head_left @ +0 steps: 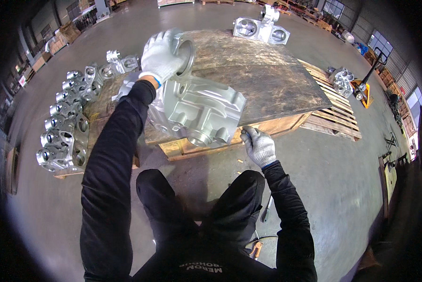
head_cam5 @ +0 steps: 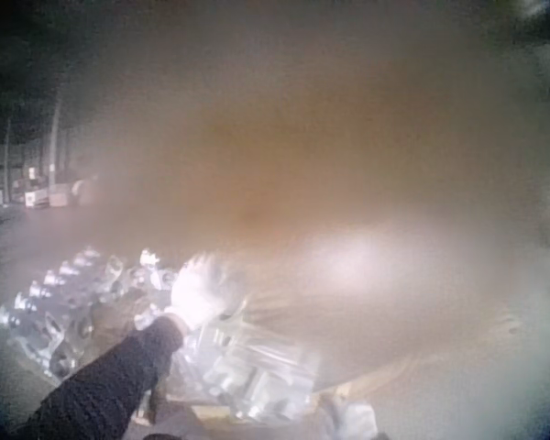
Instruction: The person kneels on the floor and uses a metal file to deburr the edges and surfaces of a large aluminum casting. They rotate the part to access different areas, then use a cloth to wipe the surface and inspect the finish.
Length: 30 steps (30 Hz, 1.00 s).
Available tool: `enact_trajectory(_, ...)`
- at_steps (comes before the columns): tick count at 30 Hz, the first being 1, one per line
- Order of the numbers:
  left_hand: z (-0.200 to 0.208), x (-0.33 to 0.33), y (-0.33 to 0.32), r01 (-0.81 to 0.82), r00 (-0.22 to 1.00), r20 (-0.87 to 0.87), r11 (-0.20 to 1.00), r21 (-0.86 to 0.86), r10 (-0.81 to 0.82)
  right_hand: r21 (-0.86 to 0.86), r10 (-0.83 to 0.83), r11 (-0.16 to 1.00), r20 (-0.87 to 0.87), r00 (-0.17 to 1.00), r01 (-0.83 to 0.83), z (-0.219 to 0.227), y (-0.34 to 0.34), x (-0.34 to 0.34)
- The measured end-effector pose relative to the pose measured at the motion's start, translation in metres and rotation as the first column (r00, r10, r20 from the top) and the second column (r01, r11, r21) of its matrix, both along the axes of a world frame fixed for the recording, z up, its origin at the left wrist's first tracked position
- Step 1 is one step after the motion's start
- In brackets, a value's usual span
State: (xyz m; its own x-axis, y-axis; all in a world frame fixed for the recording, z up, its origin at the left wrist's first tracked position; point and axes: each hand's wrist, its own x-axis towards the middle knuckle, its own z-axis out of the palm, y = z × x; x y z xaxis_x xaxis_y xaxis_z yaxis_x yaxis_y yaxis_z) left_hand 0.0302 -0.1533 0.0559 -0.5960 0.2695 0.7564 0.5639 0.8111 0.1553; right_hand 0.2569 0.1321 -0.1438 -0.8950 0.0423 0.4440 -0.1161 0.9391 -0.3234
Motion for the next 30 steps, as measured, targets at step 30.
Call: enact_trajectory(30, -0.014, -0.013, 0.010, -0.006, 0.995, -0.097, 0.998, 0.063, 0.013, 0.162, 0.184, 0.959, 0.278, 0.943, -0.235, 0.121, -0.006, 0.005)
